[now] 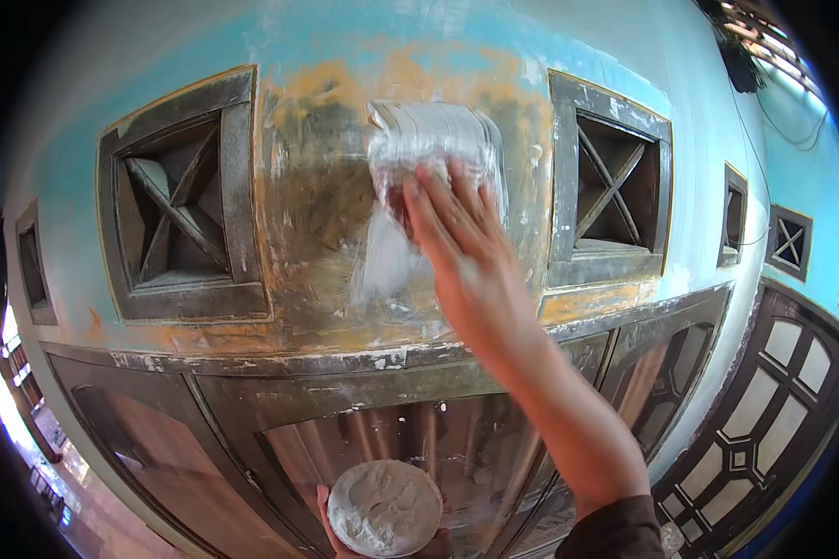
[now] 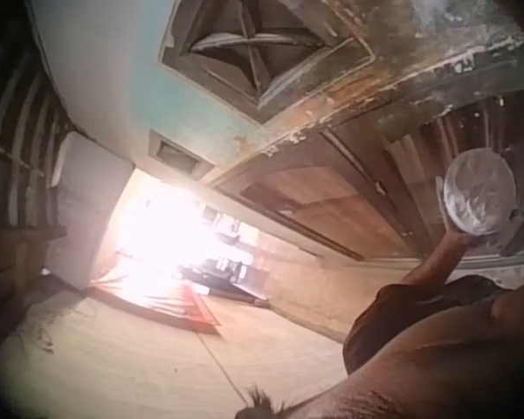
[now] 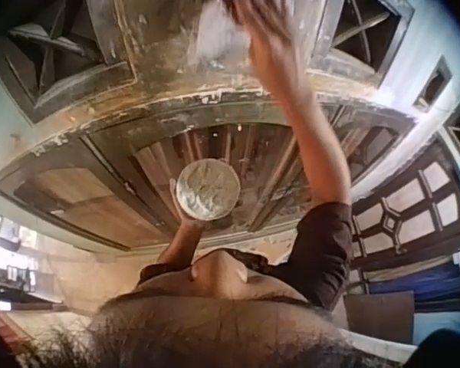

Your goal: Applying putty or plaster to a wall surface around window frames using a hand scraper.

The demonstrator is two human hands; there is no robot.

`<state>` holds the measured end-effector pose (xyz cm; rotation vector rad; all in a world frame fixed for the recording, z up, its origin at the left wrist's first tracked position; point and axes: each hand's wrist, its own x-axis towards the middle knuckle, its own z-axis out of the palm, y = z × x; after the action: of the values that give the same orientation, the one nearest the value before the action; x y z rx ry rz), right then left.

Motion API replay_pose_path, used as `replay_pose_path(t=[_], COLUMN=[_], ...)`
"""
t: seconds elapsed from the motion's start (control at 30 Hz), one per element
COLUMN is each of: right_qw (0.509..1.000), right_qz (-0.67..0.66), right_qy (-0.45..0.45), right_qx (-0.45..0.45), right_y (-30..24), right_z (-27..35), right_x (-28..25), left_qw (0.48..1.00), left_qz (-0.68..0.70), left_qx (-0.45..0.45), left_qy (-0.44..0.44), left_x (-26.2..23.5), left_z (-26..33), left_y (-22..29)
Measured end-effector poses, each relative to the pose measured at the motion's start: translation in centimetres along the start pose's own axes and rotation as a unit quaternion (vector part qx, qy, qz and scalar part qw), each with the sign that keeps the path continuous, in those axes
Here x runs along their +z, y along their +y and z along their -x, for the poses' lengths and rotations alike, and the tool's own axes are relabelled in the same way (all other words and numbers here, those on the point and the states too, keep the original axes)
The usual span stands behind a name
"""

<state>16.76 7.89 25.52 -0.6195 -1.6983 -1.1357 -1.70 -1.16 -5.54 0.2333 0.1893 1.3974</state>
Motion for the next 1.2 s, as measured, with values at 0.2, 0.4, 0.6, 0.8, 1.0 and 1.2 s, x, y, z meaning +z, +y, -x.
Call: replay_pose_path(t=[0.2, 0.4, 0.6, 0.8, 1.0, 1.2], right_qw=[0.994, 0.991, 0.976, 0.997, 0.997, 0.988], right_qz=[0.089, 0.028, -0.047, -0.002, 0.063, 0.033], right_qy=[-0.070, -0.126, -0.208, -0.080, -0.038, -0.149], right_qx=[-0.004, -0.032, -0.041, -0.018, -0.005, -0.034], right_y=[3.0, -4.2, -8.1, -2.3, 5.7, -1.9], right_z=[-1.8, 7.8, 11.8, 1.6, -3.2, 7.8], right_x=[4.0, 5.7, 2.6, 0.1, 3.6, 4.9], left_qw=[0.987, 0.950, 0.999, 0.999, 0.999, 0.997], left_qz=[-0.087, -0.161, -0.006, 0.005, 0.028, 0.069], left_qx=[0.115, 0.232, 0.012, 0.026, -0.001, -0.006], left_qy=[-0.076, -0.131, 0.046, 0.024, -0.019, -0.040], left_x=[-0.9, -2.5, -0.1, -0.1, -0.2, -2.0], left_z=[-0.5, -0.1, -0.4, 0.1, -0.3, -0.2], left_y=[-0.4, -0.9, 1.0, 1.2, 1.7, 1.9])
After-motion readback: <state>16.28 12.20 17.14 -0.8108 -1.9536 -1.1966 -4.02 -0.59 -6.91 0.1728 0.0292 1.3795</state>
